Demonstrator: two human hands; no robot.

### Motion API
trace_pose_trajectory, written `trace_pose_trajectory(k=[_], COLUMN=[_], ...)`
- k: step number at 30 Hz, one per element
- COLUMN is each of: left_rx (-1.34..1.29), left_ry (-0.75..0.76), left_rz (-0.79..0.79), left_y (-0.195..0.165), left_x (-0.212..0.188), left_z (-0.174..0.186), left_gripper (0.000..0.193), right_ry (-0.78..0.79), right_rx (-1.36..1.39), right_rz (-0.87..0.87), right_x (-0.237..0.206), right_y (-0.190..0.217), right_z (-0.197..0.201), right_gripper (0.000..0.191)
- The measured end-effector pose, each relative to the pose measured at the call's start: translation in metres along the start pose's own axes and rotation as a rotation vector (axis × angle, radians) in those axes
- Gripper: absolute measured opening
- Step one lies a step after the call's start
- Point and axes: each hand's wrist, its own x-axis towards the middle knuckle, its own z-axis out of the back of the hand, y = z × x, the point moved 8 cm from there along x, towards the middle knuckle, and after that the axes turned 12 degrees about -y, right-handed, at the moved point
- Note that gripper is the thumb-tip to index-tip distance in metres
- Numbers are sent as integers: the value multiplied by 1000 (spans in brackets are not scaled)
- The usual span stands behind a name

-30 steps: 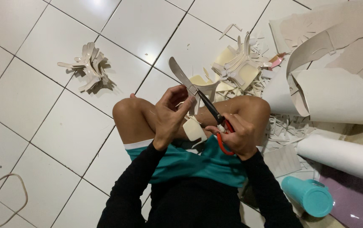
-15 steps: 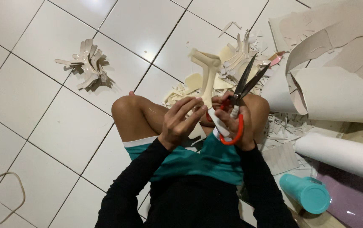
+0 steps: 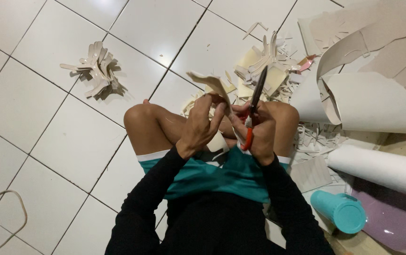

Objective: The person sits on the floor and trims excess material from white foam shoe components using scissors, rotating each piece to cut along its edges. Trimmed pieces are set aside on the floor among piles of cut scraps and rolled sheet material.

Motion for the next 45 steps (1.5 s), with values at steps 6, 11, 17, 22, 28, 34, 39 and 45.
trace_pose_trajectory(k=[6,11,17,22,28,34,39,45], left_rx=[-69,122,152,179,112,-106,-343,37], left_ry=[5,-87,-131,-134,-156,133,214,-110], left_rz=[68,7,-45,-123,-104,138,378,-120], left_y=[12,26,34,24,27,36,6,-46], left_x=[-7,2,2,-5,-4,-14,-35,1], left_z=[-4,7,12,11,18,-6,-26,0], left_gripper=[10,10,9,10,11,5,9,32], right_ry=[-17,-64,437,461,420,61,-59,-219], right_rx=[91,-45,100,132,343,-172,52,-163], right_rz=[-182,16,-578,-659,-752,99,84,146], right_x=[7,0,-54,-60,-62,-2,21,17], right_y=[-14,-3,-40,-64,-80,-6,3,9], right_z=[7,25,14,18,23,47,15,12], right_gripper=[33,36,53,70,58,28,33,28])
